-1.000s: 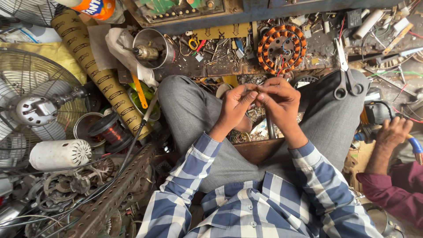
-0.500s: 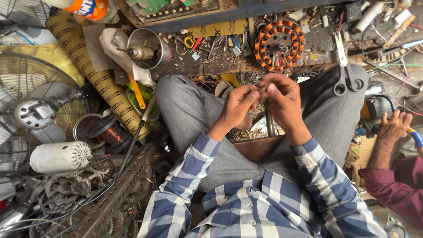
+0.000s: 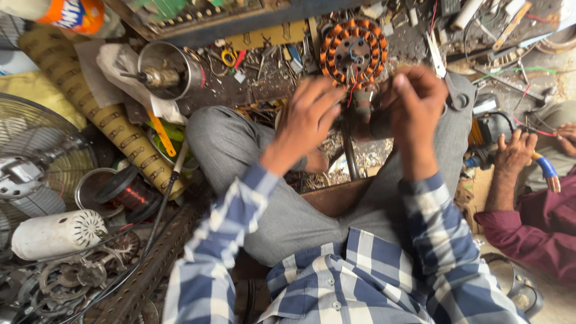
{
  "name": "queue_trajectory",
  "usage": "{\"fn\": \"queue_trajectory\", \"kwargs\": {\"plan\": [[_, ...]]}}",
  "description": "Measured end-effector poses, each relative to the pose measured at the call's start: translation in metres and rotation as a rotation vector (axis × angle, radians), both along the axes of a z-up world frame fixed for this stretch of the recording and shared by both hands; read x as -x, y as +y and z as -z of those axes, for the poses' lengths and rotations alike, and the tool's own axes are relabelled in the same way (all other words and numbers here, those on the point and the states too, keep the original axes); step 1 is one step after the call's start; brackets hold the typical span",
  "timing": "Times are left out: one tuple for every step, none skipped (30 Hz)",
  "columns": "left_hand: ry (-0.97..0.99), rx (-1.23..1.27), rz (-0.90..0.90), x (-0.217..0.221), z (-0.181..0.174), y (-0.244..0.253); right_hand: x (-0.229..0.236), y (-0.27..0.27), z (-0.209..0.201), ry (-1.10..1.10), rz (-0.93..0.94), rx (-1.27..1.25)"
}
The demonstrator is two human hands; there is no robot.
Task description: The person sits on the floor and works on a circular copper-wound motor component, stripping and twisting wires with their hands and using shears to cut wire ends. The workspace is cluttered with tools and electrical parts.
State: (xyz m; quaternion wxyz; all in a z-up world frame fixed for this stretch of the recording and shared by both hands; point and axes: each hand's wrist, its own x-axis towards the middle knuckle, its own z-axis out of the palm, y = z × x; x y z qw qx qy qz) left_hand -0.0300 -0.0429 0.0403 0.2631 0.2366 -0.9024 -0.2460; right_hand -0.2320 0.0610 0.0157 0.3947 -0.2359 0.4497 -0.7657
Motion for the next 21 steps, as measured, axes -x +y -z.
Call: {"fn": "queue_trajectory", "kwargs": {"plan": [[-0.052,0.052,0.073,0.007,-0.002,-0.014,0.010,-0.001,0.002,0.074,0.003,-0.028],[-0.091,0.140,0.131,0.014,-0.002,-0.025,0.014,0.000,0.004,0.102,0.014,-0.058],[-0.124,0.242,0.187,0.023,-0.002,-0.039,0.020,-0.005,0.006,0.136,0.025,-0.074],[-0.158,0.344,0.242,0.029,-0.002,-0.050,0.025,-0.008,0.006,0.169,0.035,-0.090],[-0.164,0.335,0.237,0.032,0.000,-0.056,0.026,-0.009,0.008,0.207,0.016,-0.116],[-0.171,0.326,0.231,0.034,0.002,-0.059,0.026,-0.008,0.010,0.245,-0.002,-0.142],[-0.175,0.308,0.234,0.037,0.007,-0.058,0.027,-0.003,0.011,0.283,-0.014,-0.181],[-0.141,0.309,0.241,0.039,0.012,-0.057,0.028,-0.003,0.015,0.252,-0.032,-0.202],[-0.107,0.303,0.239,0.040,0.017,-0.053,0.028,0.000,0.017,0.222,-0.059,-0.228],[-0.073,0.297,0.236,0.040,0.021,-0.048,0.028,0.003,0.018,0.192,-0.085,-0.254],[-0.068,0.281,0.244,0.039,0.022,-0.048,0.027,0.000,0.019,0.196,-0.091,-0.260],[-0.063,0.264,0.251,0.039,0.022,-0.047,0.026,-0.003,0.019,0.200,-0.097,-0.265],[-0.058,0.251,0.261,0.040,0.021,-0.049,0.025,-0.006,0.018,0.204,-0.102,-0.266],[-0.028,0.227,0.246,0.040,0.021,-0.049,0.024,-0.008,0.017,0.199,-0.115,-0.252],[0.006,0.202,0.235,0.043,0.021,-0.049,0.024,-0.008,0.016,0.197,-0.125,-0.239],[0.040,0.177,0.224,0.046,0.021,-0.049,0.025,-0.008,0.015,0.194,-0.135,-0.227],[0.057,0.165,0.209,0.049,0.022,-0.047,0.025,-0.006,0.015,0.196,-0.133,-0.228],[0.074,0.153,0.194,0.053,0.024,-0.047,0.025,-0.004,0.016,0.197,-0.131,-0.228],[0.091,0.139,0.177,0.054,0.026,-0.045,0.024,-0.002,0.018,0.198,-0.131,-0.231],[0.113,0.126,0.171,0.055,0.027,-0.044,0.024,0.000,0.019,0.216,-0.125,-0.233],[0.135,0.113,0.164,0.056,0.028,-0.044,0.025,0.001,0.021,0.235,-0.119,-0.234]]}}
